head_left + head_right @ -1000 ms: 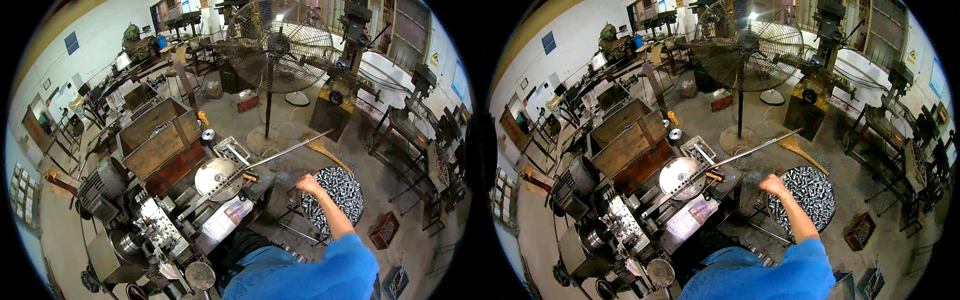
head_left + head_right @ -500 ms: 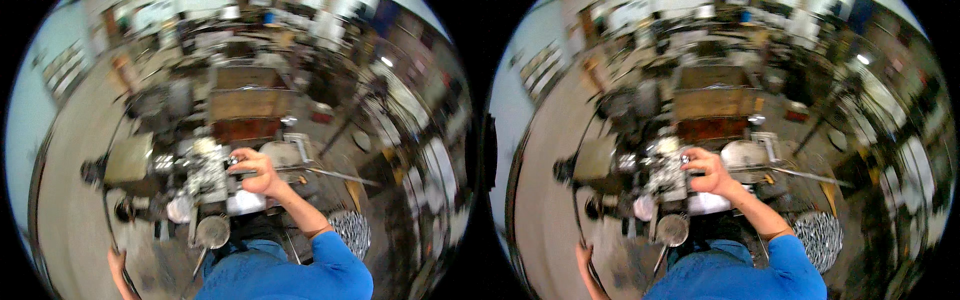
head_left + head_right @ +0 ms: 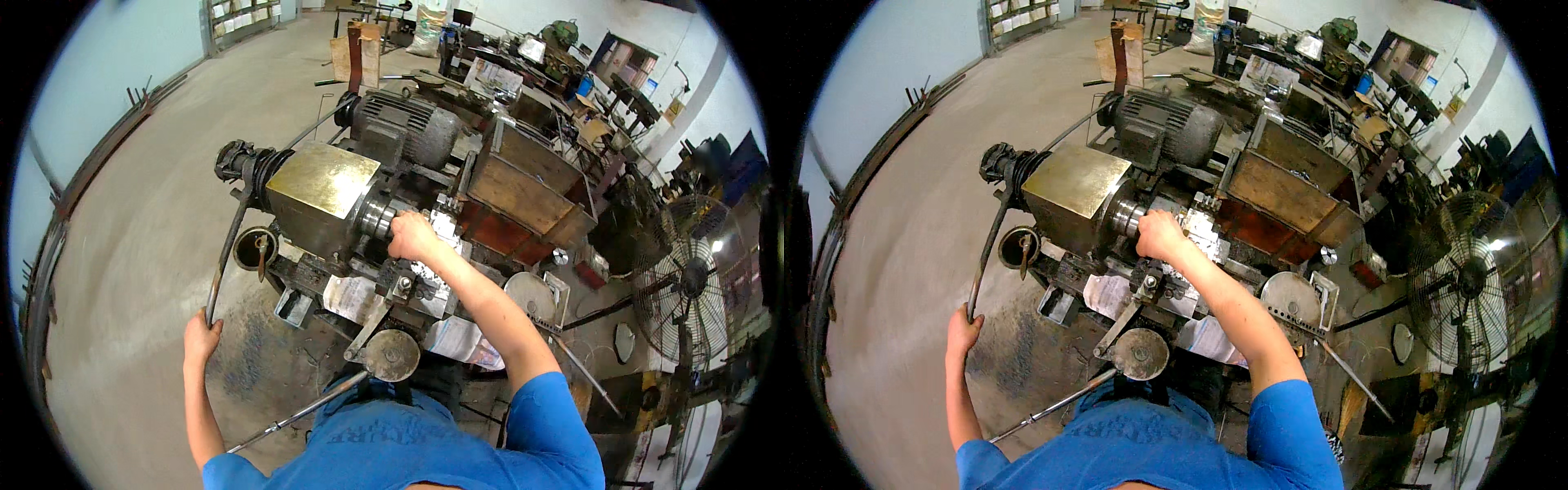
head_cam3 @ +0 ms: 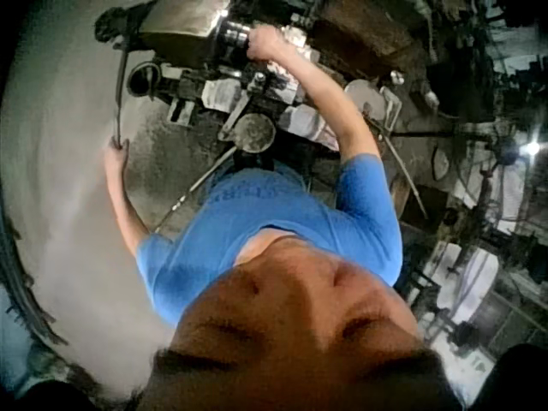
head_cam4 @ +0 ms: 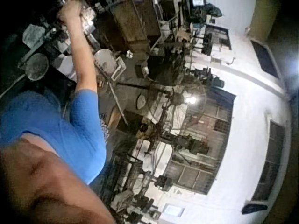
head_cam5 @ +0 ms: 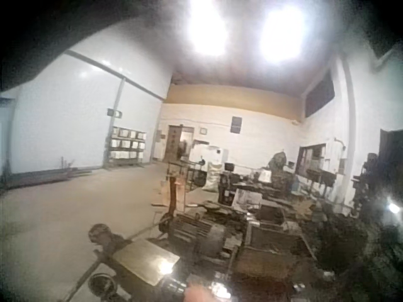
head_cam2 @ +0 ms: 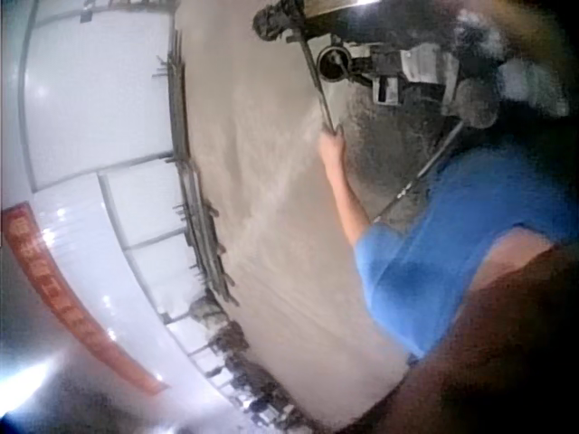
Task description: The person operates a manual metal lathe to process small cylindrical parts, repeatedly loading a part into the chuck, tightening it with a tool, engaging the cutting mechanism with levers, and placing the finished part into a container.
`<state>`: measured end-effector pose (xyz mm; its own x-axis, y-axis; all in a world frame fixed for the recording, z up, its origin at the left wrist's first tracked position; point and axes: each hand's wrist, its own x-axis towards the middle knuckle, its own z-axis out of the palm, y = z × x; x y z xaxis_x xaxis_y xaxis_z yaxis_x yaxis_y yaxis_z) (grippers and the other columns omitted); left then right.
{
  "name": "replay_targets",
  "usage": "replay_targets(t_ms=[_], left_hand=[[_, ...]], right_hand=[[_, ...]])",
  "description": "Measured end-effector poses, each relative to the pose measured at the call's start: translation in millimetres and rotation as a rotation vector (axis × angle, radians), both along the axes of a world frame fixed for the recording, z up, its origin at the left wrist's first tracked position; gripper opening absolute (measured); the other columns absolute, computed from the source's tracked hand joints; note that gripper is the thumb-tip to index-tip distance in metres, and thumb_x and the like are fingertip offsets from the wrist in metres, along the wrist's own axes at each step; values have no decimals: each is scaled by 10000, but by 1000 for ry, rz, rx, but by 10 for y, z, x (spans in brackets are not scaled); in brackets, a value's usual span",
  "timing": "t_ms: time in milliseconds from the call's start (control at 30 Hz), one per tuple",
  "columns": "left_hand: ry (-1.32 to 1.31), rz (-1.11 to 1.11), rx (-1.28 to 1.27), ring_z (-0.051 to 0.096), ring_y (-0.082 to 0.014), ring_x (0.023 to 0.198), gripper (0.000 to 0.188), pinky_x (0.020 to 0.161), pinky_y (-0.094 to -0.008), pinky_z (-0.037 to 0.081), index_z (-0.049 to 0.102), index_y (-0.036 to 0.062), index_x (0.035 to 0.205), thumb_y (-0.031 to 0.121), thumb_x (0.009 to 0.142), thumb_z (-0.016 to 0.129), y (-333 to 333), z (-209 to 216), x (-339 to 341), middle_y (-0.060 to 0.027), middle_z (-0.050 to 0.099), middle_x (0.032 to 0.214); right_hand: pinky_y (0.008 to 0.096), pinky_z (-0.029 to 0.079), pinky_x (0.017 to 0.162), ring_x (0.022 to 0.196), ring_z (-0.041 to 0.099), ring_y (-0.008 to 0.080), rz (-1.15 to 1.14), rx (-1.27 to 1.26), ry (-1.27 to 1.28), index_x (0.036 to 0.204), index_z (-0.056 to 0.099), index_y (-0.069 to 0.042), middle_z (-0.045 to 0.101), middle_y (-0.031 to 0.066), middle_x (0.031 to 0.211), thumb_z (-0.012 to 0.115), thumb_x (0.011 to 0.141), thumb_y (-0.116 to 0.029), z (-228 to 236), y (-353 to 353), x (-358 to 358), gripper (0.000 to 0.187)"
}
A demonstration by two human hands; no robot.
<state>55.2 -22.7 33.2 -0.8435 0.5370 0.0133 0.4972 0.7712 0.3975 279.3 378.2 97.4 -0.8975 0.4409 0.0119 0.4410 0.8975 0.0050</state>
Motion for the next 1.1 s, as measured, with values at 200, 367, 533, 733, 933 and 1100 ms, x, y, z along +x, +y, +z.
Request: replay_targets(t_ms=[200, 367, 533, 733, 933, 1100], left_hand=[[77, 13, -37, 574, -412, 751, 279, 656, -468, 451, 547, -3, 872, 199, 725, 670, 10, -57, -45, -226, 596, 739], [136, 5, -152, 595, -386, 762, 264, 669, -457, 465, 584, 19, 918, 184, 720, 641, 23, -45, -84, -211, 610, 747], [551, 19, -361, 601, -326, 629, 99, 594, -430, 461, 605, 60, 747, 88, 662, 565, -453, -175, -1202, -134, 602, 657], [581, -11, -362, 605, -336, 687, 95, 624, -435, 467, 607, 55, 748, 49, 670, 552, -359, -254, -1813, -142, 625, 750], [60, 202, 808, 608, -203, 805, 226, 748, -332, 457, 594, -8, 1026, 72, 820, 549, 431, -956, -645, -128, 639, 872], [-158, -240, -107, 622, -331, 841, 431, 714, -435, 489, 585, 27, 1042, 265, 696, 680, 1176, -2269, -79, -185, 634, 927]], right_hand=[[425, 480, 820, 879, 572, 461, -239, -371, 188, 765, 617, 109, 509, 323, 1103, 596, 577, -159, 66, -94, -84, 328], [437, 471, 829, 881, 557, 488, -185, -270, 276, 735, 620, 58, 356, 333, 1281, 578, 548, -144, 136, -243, -62, 278], [433, 480, 823, 887, 572, 466, -179, -242, 238, 792, 636, 36, 367, 315, 1276, 600, 550, -147, 136, -257, -88, 305], [445, 475, 790, 891, 571, 443, -149, -283, 335, 774, 605, -21, 383, 271, 1290, 600, 542, -135, 185, -250, 21, 259], [375, 450, 842, 986, 566, 350, 3, -320, 821, 751, 564, -49, 471, 195, 1247, 615, 543, -135, 508, -346, 1100, 230], [357, 465, 816, 988, 575, 325, -296, -189, 736, 729, 578, -42, 550, 177, 1159, 634, 540, -105, 266, -222, 2364, 206]])
